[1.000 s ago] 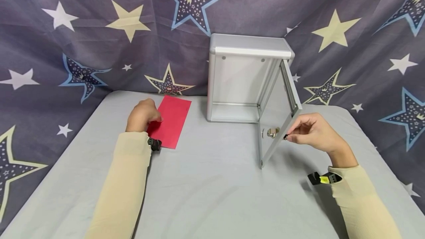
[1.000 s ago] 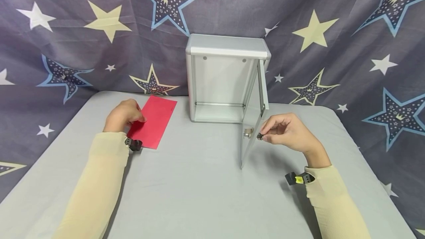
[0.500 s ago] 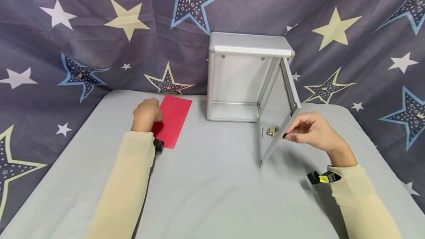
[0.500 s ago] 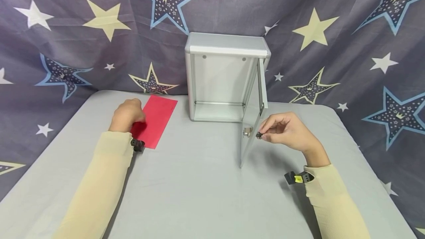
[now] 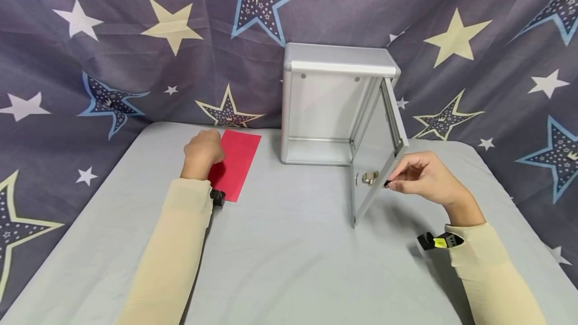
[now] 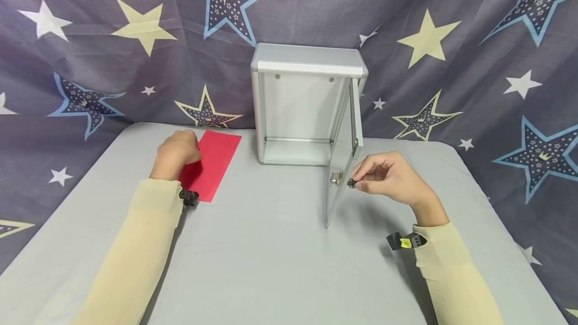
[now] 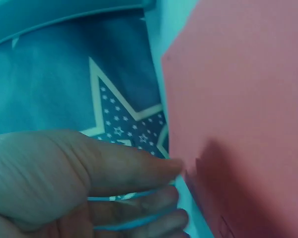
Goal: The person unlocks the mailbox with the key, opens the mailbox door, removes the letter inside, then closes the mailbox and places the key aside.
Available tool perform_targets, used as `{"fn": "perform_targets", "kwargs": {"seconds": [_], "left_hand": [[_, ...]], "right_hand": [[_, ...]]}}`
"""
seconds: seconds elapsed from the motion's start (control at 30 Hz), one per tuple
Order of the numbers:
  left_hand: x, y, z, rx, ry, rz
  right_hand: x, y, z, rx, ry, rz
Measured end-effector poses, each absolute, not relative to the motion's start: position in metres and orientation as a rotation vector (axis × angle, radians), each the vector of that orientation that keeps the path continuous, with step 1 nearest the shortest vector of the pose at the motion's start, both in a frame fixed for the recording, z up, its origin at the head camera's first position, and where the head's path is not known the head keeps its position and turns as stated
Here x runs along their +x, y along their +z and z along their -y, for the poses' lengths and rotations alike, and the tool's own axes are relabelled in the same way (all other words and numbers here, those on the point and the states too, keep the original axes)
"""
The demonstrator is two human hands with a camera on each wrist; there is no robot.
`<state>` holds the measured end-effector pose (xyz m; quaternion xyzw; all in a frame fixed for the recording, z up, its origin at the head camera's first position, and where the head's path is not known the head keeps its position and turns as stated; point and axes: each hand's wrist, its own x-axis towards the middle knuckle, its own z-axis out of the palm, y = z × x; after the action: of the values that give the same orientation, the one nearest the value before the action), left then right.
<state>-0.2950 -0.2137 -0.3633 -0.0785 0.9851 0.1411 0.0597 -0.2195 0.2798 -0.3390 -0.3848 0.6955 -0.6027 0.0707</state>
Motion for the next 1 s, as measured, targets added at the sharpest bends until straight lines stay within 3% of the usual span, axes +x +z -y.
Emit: {"fn": "perform_targets", "kwargs": {"seconds": [0.7, 1.0], "left_hand": [[-0.305, -0.364, 0.176, 0.399, 1.133, -3.269], [-0.305, -0.371, 0.154, 0.539, 1.639, -3.039]], "right_hand": [[-0.22, -0.341, -0.275, -1.213, -1.817, -2.105], [-0.22, -0.341, -0.274, -1.2, -1.818, -2.101]]}}
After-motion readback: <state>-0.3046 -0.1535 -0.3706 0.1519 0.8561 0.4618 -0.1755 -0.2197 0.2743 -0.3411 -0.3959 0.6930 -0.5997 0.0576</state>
